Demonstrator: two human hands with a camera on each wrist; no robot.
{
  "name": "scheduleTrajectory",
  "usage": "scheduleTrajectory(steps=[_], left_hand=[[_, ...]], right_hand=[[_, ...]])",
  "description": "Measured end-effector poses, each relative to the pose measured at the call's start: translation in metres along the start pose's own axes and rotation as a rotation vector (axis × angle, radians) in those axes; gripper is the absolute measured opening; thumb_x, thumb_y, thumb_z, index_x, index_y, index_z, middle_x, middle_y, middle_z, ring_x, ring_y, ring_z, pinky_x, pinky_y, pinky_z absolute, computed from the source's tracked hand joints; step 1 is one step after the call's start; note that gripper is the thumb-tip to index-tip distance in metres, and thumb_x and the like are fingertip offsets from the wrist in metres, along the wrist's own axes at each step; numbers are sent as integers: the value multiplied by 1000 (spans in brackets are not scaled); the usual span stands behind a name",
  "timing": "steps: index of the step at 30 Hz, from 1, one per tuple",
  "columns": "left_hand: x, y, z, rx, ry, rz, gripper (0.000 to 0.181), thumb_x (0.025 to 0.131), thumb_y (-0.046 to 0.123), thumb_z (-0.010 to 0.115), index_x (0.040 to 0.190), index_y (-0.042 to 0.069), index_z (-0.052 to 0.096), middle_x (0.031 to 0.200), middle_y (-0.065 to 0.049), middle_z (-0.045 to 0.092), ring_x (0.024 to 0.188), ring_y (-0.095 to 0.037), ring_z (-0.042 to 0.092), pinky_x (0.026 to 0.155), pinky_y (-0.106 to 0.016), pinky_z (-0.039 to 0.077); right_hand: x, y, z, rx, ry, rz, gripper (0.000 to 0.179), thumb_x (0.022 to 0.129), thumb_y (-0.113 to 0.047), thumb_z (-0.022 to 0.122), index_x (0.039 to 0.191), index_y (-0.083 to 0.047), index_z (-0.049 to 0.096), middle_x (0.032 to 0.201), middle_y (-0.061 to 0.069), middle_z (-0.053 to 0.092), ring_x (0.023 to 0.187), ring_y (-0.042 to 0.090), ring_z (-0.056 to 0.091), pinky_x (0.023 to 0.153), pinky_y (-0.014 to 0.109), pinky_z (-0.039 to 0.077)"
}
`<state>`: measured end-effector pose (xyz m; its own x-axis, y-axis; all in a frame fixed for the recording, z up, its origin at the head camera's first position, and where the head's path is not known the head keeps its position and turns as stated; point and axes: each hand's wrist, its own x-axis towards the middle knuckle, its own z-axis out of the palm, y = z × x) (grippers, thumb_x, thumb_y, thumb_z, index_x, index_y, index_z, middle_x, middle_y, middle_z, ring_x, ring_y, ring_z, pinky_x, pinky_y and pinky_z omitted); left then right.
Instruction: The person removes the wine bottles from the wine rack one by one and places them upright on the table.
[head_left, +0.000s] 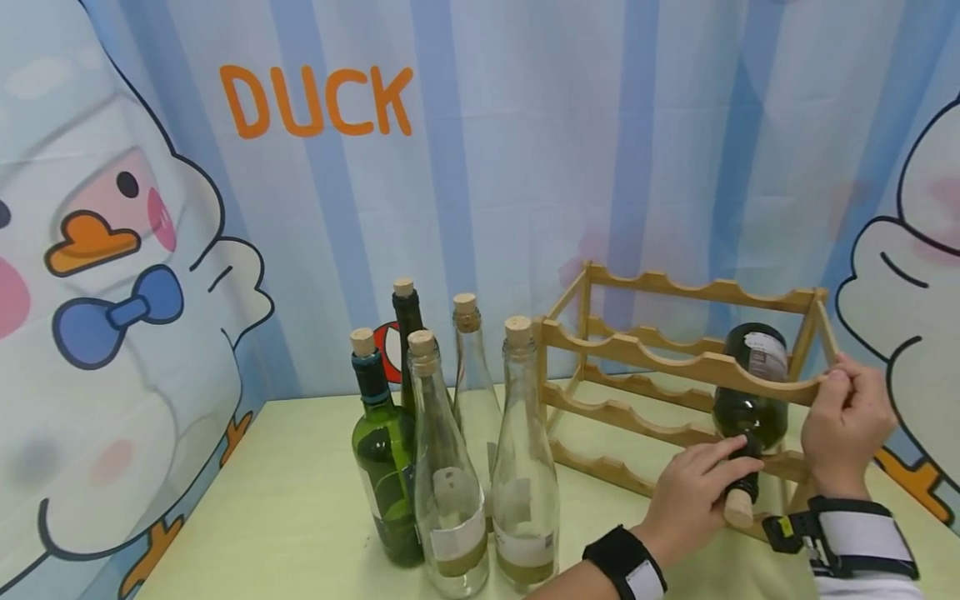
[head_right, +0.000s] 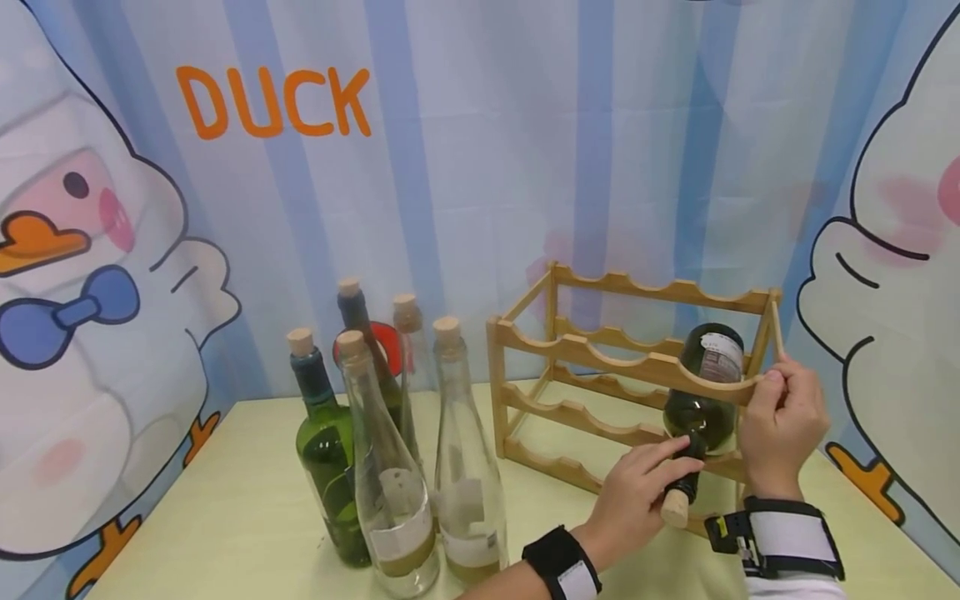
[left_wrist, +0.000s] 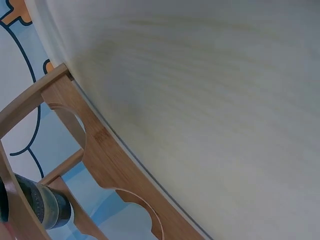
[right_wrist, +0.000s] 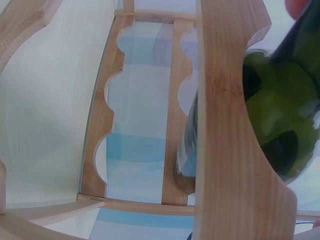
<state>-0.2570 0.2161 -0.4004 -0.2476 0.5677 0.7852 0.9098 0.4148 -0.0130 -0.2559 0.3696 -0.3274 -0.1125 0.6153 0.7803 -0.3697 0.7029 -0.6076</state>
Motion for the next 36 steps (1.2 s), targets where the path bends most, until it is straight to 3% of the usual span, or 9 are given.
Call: scheduleTrajectory(steps=[6,10,13,18,20,22,25,29,36], left_hand=[[-1,0,1,-88,48,-43,27,91,26,49,116,19,57,128,3,53,113,-6,51,100,-13,32],[-4,1,-3,-32,81,-18,26,91,26,48,115,19,58,126,4,55,113,-5,51,100,-11,31],[-5,4,-8,22,127,46,23,91,21,51,113,19,59,124,5,56,113,-3,51,101,-10,29],[-1,13,-22,11,174,138,23,87,14,55,110,15,59,123,4,57,116,-4,49,104,-11,25],[-1,14,-28,-10,183,139,27,84,20,61,110,14,57,123,3,57,115,-5,50,104,-11,26],[-3,14,-34,-27,204,130,35,79,28,67,109,13,56,120,3,58,114,-6,51,103,-11,28],[-8,14,-40,-40,262,153,47,69,38,74,103,12,56,112,3,62,109,-5,54,100,-11,32],[-11,17,-51,-27,323,220,44,64,42,77,91,13,58,98,4,67,99,-4,58,96,-10,35],[-3,34,-73,-66,346,187,45,56,44,81,85,14,64,83,8,67,84,2,58,89,-9,39]], right_hand=[[-1,-1,0,20,9,0,28,87,-12,40,80,7,60,92,-28,49,79,-23,39,61,6,27],[-5,-2,1,7,-1,-8,30,87,-10,39,83,13,58,95,3,63,79,-24,38,61,5,27],[-6,-2,1,-4,-4,-18,31,86,-10,38,84,16,55,96,24,62,79,-26,37,62,4,27],[-3,-3,0,-5,3,-14,32,86,-11,38,85,15,56,93,4,62,81,-26,37,65,2,29],[-1,-2,-1,3,3,-2,29,87,-13,39,78,5,61,92,-12,58,82,-25,39,66,1,30],[-1,-2,-1,1,2,8,29,87,-14,39,80,4,61,93,-16,57,81,-25,39,66,1,30],[-1,0,-2,-21,-7,9,30,87,-13,39,81,5,61,94,-4,63,81,-26,36,66,2,29],[-3,1,-3,-61,-27,-9,31,88,-11,37,90,15,55,102,27,60,82,-28,32,68,0,27],[-2,-2,0,-56,-28,-3,31,88,-11,37,90,14,56,102,28,59,81,-28,31,69,-1,28]])
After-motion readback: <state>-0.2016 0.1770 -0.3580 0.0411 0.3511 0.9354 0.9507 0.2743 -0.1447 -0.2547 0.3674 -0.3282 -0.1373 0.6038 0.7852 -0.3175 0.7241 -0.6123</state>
